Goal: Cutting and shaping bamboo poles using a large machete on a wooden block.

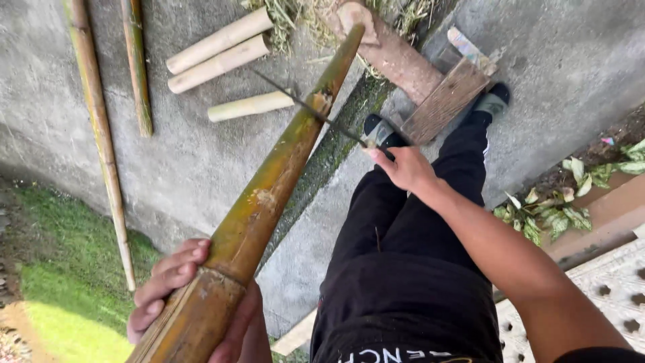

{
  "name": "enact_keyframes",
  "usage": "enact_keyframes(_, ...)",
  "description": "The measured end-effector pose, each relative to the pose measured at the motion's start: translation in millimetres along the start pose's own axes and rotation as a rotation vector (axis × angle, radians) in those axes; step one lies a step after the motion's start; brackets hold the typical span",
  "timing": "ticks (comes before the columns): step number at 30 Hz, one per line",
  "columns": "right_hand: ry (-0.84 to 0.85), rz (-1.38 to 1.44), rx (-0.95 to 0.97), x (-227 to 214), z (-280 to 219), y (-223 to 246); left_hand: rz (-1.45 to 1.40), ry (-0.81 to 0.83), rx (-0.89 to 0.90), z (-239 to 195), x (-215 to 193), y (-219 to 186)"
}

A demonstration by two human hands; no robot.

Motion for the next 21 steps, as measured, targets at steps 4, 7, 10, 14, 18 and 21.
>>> enact_keyframes(4, -0.104, 0.038, 0.055, -8, 38, -15, 0.093, 0.099, -0.345, -10, -14, -30)
enact_keyframes(7, 0.027, -0.092, 0.148, 9, 20, -20, 0.386, 0.312, -0.304, -11, -24, -19)
enact_keyframes(10, -0.024, -0.029, -0.017, 13, 5, -18, -0.032, 0.055, -0.014, 4, -11, -21)
enact_keyframes(14, -0.106, 0.054, 0.066, 10, 25, -15, 0.429, 0.25, 0.056, -6, -26, 14)
enact_keyframes(18, -0.078, 0.061, -0.051, 21, 0, -2, 0.566, 0.01, 0.163, -17, -32, 3)
enact_keyframes(21, -0.101, 0.05, 0.027, 25, 9, 4, 0.554, -0.017, -0.051, -14, -50, -3)
Point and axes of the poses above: each hand's wrist, its own z-axis towards the middle knuckle, its own x-axis out of the palm, y = z × x, the point moved 3 cm from there along z, towards the middle knuckle, and after that the axes turned 13 degrees about x, right-handed, at the moved point
